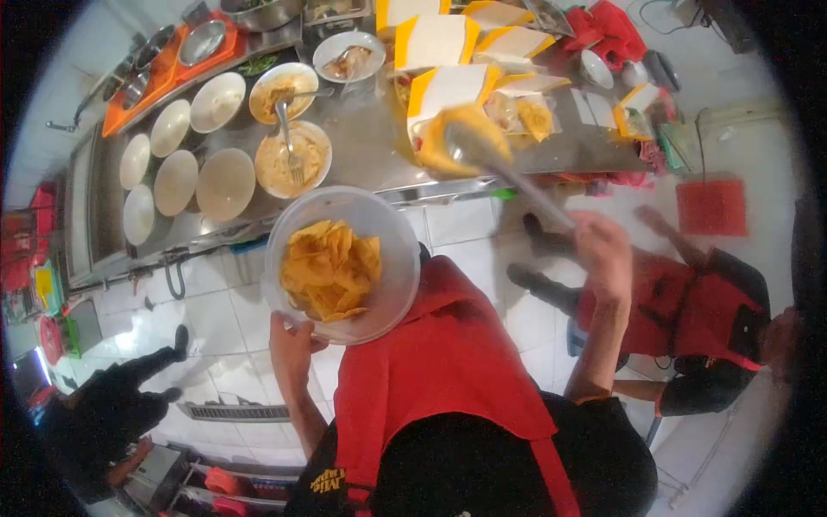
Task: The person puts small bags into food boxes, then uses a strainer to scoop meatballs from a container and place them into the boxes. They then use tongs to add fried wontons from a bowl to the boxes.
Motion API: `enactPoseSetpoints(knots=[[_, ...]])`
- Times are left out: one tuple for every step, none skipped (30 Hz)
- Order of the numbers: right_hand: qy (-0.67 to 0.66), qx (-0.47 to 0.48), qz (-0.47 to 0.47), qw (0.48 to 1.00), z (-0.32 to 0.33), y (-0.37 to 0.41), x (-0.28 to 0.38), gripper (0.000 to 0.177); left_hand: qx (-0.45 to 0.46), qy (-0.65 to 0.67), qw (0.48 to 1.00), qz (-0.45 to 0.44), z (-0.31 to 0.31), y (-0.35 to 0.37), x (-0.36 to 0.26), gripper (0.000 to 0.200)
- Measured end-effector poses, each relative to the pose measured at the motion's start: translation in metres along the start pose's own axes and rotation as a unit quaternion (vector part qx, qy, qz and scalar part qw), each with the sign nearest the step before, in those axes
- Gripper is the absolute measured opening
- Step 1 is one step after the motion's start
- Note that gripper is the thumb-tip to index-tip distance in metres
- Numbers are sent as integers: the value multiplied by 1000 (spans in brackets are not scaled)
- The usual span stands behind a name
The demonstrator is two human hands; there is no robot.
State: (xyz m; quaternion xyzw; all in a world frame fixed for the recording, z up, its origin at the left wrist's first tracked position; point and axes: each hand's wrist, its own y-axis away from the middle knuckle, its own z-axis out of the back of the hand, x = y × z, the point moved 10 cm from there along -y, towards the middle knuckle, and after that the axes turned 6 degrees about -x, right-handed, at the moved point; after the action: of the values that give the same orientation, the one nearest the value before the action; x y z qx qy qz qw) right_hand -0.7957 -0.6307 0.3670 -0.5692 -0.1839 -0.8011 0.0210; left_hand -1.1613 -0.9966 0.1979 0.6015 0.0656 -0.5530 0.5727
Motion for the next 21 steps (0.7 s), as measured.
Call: enactPoseSetpoints(knots=[[-2,-2,3,1000,1,-11,5,26,1,3,1000,4,-2,2,-2,37],[-29,-58,22,998,8,-23,17,26,3,6,1000,7,-4,3,-4,38],[-57,-114,41,991,18,-35,27,26,3,6,1000,3,-7,4,-8,38],[-60,-115,43,991,21,-53,30,26,-1,13,1000,2,-9,6,-9,39],[-86,-103,37,990,23,-74,30,25,-6,20,1000,2,-10,9,-11,39],[-112,-91,31,989,24,-96,31,25,-7,21,1000,-2,-13,10,-13,39],[-115,-90,34,989,27,-115,33,25,-8,27,1000,-2,-15,11,-13,38],[-93,-69,21,993,24,-135,34,26,-9,34,999,0,-17,13,-12,36],[-70,-47,9,996,20,-151,33,26,-11,35,999,-3,-18,13,-13,36],[-72,-46,12,996,18,-165,34,26,-12,37,999,7,-18,14,-10,34],[-51,-43,9,998,15,-177,33,26,-13,40,999,18,-19,14,-7,33],[-29,-39,8,999,13,-186,31,26,-15,43,999,16,-21,14,-3,33],[-28,-37,11,999,14,-191,29,26,-28,51,998,15,-20,13,3,35],[-9,-22,-11,1000,16,-194,21,28,-42,58,997,16,-18,13,7,37],[12,-7,-33,999,17,-194,11,30,-44,61,997,18,-18,14,10,37],[15,-3,-32,999,19,-192,6,30,-45,59,997,26,-17,16,13,37],[43,32,-47,997,15,-185,-3,29,-45,56,997,33,-18,17,15,37],[71,67,-62,993,10,-178,-14,29,-47,60,997,35,-20,18,15,37],[74,69,-61,993,8,-174,-27,29,-57,59,996,41,-19,20,15,36],[44,60,-57,996,5,-173,-44,25,-67,58,995,47,-19,21,17,35],[15,52,-53,997,2,-173,-58,21,-69,60,995,48,-20,21,18,35]])
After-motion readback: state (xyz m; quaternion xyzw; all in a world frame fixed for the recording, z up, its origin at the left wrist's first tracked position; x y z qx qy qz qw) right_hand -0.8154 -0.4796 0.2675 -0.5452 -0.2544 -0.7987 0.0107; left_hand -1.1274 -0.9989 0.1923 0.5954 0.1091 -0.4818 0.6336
